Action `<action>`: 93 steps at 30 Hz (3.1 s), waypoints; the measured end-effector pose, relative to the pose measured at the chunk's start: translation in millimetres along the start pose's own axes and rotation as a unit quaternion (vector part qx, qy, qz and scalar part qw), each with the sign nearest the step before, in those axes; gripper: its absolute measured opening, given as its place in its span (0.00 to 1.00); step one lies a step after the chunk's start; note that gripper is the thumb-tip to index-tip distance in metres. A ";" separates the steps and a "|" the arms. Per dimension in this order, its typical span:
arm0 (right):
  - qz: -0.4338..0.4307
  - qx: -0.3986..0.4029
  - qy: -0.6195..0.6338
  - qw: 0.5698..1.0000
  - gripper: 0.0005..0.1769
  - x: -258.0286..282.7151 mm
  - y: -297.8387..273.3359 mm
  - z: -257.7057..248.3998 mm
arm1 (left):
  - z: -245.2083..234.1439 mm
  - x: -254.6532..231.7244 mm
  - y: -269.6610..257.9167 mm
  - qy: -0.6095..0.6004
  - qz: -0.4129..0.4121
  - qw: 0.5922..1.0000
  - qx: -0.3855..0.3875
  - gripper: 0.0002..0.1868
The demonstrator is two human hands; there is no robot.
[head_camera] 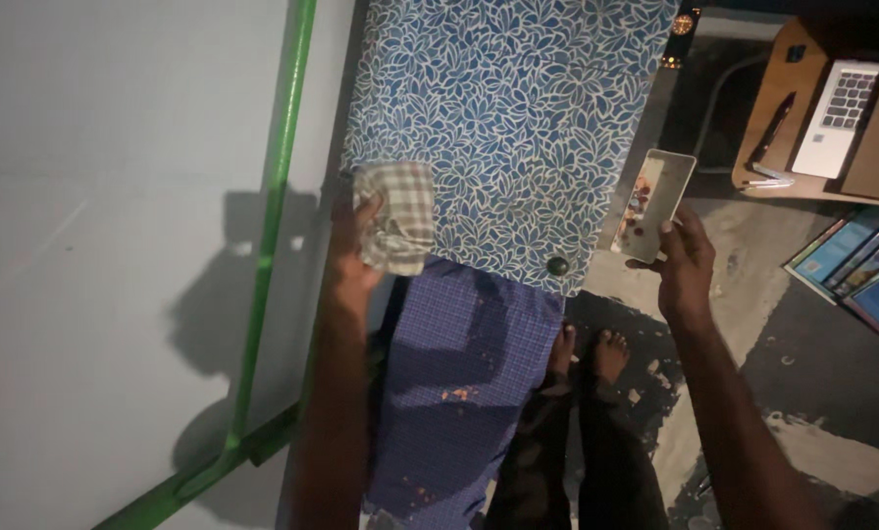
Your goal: The person wipes a patterned surface with a cloth, then wipes a blue checkered cloth on the floor. They pick up small debris from the cloth and place it into a small rectangular container.
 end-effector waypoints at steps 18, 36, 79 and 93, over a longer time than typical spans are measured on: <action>0.002 0.006 -0.040 0.999 0.23 11.4 4.8 6.1 | 66.1 72.1 -138.8 -0.629 -0.397 0.579 -0.335 0.42; 0.001 0.015 -0.015 1.000 0.26 0.8 5.9 9.7 | -1.9 4.2 -0.9 0.037 -0.301 0.951 -0.065 0.29; -0.035 0.015 -0.012 0.999 0.21 -8.2 -1.0 5.7 | 186.8 -163.9 92.1 -0.227 -0.335 0.869 0.284 0.35; 0.005 0.016 -0.007 1.000 0.27 8.7 0.5 12.0 | 32.9 57.4 21.6 0.272 -0.285 0.919 -0.021 0.18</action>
Point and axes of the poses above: each hand's wrist, its own y-axis towards the middle knuckle, its own z-axis out of the palm, x = y × z, the point moved 8 cm from there along y, towards the middle knuckle, and after that the axes turned 13 degrees about x, right-handed, at the moved point
